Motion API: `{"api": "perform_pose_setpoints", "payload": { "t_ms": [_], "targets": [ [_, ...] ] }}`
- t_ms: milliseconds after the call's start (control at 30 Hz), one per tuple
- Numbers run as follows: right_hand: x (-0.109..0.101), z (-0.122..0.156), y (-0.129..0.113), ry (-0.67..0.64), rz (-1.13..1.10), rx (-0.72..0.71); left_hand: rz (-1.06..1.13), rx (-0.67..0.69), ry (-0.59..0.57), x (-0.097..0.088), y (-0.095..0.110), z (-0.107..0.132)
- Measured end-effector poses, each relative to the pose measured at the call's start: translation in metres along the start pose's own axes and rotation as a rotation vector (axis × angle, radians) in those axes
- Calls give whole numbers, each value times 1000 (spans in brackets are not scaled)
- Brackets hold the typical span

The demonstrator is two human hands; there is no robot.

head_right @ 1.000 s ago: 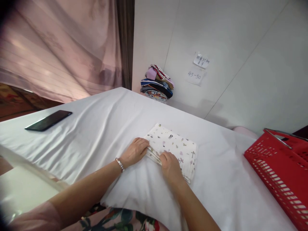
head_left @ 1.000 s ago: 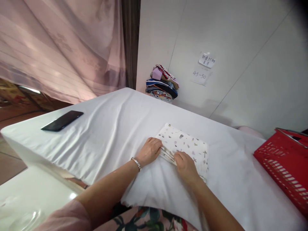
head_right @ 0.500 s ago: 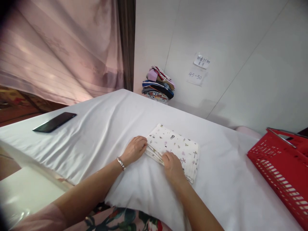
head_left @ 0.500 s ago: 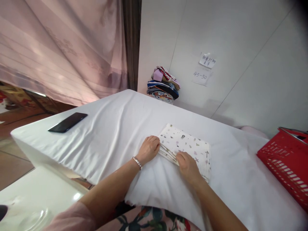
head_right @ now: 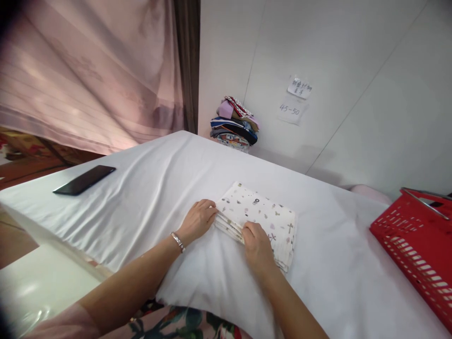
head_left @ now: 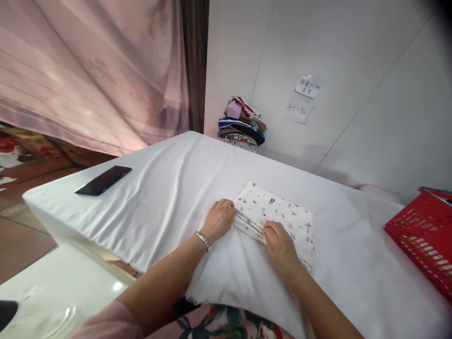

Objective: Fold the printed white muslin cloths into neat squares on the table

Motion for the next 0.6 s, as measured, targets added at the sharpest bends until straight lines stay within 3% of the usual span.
{"api": "perform_pose_setpoints", "payload": {
  "t_ms": [400,600],
  "targets": [
    [3,2,8,-15,-95,34,-115,-4,-70,4,-1,1],
    [6,0,5,-36,11,-7,-98,-17,-48,0,-1,-3]
  ]
}}
Point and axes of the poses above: each hand's wrist, its own z-axis away from the middle knuckle, its own x-axis out of the palm, y = z × x, the point moved 9 cm from there along -z, towards the middle knuckle, and after that the axes turned 5 degrees about y, right-handed, at the moved point
